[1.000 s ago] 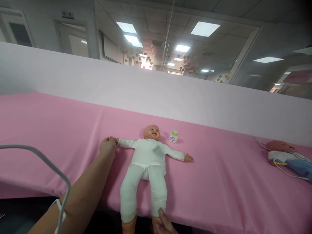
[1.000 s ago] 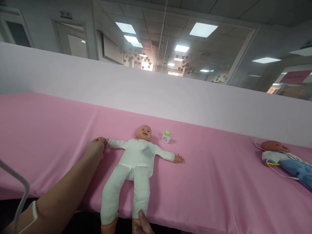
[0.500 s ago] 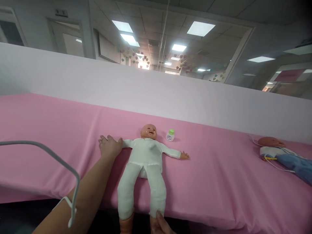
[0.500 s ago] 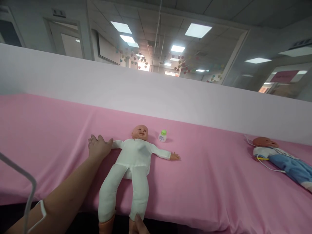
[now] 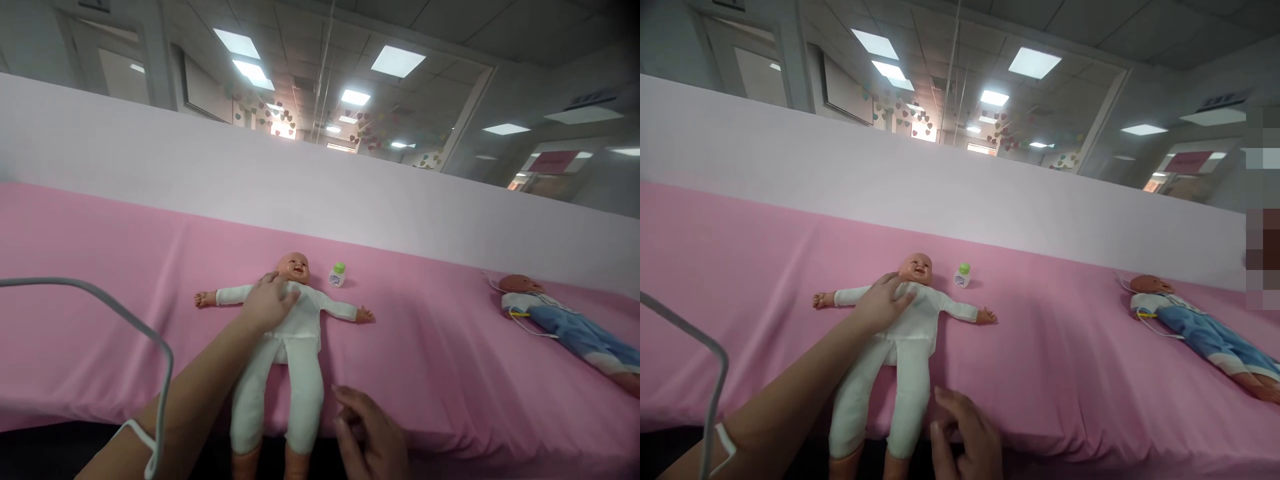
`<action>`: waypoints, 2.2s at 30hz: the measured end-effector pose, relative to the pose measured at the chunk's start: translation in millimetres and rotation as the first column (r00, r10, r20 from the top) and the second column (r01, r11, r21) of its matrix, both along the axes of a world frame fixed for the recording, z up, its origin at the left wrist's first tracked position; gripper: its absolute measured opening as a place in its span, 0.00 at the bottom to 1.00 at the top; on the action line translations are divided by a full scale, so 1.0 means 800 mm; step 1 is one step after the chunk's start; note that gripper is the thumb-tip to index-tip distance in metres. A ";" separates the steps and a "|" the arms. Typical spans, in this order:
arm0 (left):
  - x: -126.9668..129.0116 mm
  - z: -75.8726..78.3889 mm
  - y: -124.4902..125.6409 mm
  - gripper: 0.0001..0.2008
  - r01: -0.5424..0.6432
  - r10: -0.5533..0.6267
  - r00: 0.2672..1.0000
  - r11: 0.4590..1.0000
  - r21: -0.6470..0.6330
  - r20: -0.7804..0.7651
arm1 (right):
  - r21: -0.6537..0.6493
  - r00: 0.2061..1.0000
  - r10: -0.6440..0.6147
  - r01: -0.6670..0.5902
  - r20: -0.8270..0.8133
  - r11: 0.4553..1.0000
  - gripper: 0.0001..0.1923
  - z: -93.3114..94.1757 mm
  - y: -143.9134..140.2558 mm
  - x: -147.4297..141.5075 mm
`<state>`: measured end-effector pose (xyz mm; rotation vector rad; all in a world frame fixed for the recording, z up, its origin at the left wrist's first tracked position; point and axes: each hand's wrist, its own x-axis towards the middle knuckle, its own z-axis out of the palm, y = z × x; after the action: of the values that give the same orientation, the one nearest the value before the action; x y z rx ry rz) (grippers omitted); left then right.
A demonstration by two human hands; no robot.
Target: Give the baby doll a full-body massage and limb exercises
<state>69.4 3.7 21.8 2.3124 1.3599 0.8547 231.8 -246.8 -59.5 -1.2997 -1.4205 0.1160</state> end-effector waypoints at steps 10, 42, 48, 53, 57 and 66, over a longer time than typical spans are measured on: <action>0.001 -0.036 0.015 0.30 0.132 -0.127 0.984 0.990 0.037 -0.123 | -0.427 0.960 0.068 -0.183 -0.272 0.886 0.20 0.034 0.112 0.020; -0.004 -0.044 0.008 0.31 0.120 -0.120 0.992 0.992 -0.028 -0.027 | -0.315 0.679 0.110 -0.471 -0.726 0.824 0.21 0.012 0.190 0.030; -0.006 -0.042 0.007 0.29 0.142 -0.142 0.989 0.990 -0.022 -0.028 | -0.328 0.699 0.089 -0.439 -0.710 0.836 0.18 0.009 0.189 0.030; -0.007 -0.038 0.004 0.29 0.138 -0.140 0.989 0.989 -0.046 -0.040 | -0.312 0.675 0.074 -0.433 -0.734 0.846 0.18 0.016 0.186 0.024; -0.008 -0.036 0.002 0.28 0.147 -0.150 0.988 0.988 -0.049 -0.045 | -0.278 0.654 0.088 -0.434 -0.751 0.857 0.18 0.017 0.186 0.023; -0.007 -0.030 -0.002 0.28 0.142 -0.146 0.987 0.988 -0.062 -0.066 | -0.298 0.670 0.063 -0.411 -0.740 0.861 0.18 0.008 0.189 0.027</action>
<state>63.7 2.3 -2.1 2.3837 1.2102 0.6874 253.7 -95.9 -53.2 -1.2016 -0.8792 1.0867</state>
